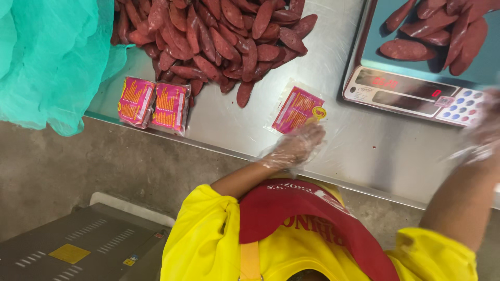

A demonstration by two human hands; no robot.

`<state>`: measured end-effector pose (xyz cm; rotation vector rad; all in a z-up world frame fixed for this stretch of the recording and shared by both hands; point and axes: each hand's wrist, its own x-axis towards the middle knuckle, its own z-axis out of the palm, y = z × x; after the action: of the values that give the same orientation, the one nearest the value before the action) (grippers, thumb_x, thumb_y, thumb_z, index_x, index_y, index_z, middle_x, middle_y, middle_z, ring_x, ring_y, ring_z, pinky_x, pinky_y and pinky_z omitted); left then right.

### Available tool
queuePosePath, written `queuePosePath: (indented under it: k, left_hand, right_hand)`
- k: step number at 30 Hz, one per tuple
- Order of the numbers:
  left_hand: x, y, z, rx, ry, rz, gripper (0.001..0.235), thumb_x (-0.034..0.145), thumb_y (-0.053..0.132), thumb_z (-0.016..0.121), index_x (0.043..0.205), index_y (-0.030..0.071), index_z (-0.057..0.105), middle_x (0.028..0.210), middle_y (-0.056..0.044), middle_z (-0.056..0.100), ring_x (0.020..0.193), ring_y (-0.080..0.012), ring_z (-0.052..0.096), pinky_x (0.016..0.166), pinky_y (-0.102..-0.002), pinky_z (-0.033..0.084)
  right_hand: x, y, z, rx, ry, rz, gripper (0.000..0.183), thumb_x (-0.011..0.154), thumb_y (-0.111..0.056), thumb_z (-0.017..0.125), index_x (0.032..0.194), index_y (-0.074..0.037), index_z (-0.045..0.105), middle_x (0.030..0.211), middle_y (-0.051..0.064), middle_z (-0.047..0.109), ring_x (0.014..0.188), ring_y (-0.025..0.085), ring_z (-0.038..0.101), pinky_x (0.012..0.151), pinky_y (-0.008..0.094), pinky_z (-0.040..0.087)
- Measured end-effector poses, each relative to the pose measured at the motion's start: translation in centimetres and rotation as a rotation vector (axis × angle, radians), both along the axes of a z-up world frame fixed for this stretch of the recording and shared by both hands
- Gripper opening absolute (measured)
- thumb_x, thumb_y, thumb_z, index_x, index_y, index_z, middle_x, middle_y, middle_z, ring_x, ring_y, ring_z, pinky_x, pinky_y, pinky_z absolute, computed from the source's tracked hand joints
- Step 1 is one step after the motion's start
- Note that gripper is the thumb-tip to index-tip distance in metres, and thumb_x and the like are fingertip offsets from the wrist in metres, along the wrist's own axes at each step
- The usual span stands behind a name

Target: The person places pieces of processed meat onto a digital scale and then packs them into small plastic bags by hand.

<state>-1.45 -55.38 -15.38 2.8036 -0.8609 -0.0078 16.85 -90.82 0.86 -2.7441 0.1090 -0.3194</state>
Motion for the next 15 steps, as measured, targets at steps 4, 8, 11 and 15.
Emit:
queuePosePath:
  k: [4,8,11,15]
  left_hand:
    - [2.8,-2.7,4.7,-0.101,0.183,0.092,0.066,0.105,0.043,0.029,0.155,0.001,0.033,0.163,-0.017,0.022,0.151,-0.0352,0.011,0.122,-0.052,0.011]
    - [3.9,-2.8,7.8,-0.007,0.368,0.217,0.072,0.102,0.051,0.027,0.158,0.005,0.025,0.167,-0.014,0.019,0.155,-0.0323,0.011,0.124,-0.047,0.01]
    - [3.1,-2.7,6.4,-0.028,0.348,0.215,0.065,0.105,0.041,0.029,0.161,0.008,0.03,0.17,-0.011,0.024,0.159,-0.0286,0.016,0.13,-0.044,0.012]
    - [1.8,-1.9,2.8,-0.763,0.296,0.361,0.056,0.114,0.032,0.025,0.162,0.005,0.029,0.169,-0.017,0.027,0.16,-0.0314,0.016,0.132,-0.044,0.009]
  right_hand:
    - [-9.7,5.9,-3.2,1.11,0.18,0.284,0.04,0.105,-0.016,0.072,0.142,-0.003,0.066,0.127,0.005,0.073,0.094,0.009,0.065,0.077,0.023,0.054]
    - [-13.8,11.2,-7.7,1.371,0.428,-0.057,0.026,0.091,-0.008,0.075,0.113,-0.01,0.061,0.095,0.01,0.075,0.07,0.014,0.066,0.059,0.024,0.054]
    - [-16.7,12.7,-7.3,1.364,0.313,0.114,0.019,0.098,-0.004,0.07,0.117,-0.001,0.068,0.115,0.012,0.073,0.099,0.019,0.072,0.089,0.027,0.062]
    - [-17.4,13.7,-5.1,0.445,-0.035,0.625,0.028,0.097,-0.001,0.07,0.124,-0.002,0.068,0.113,0.02,0.069,0.101,0.033,0.067,0.088,0.041,0.055]
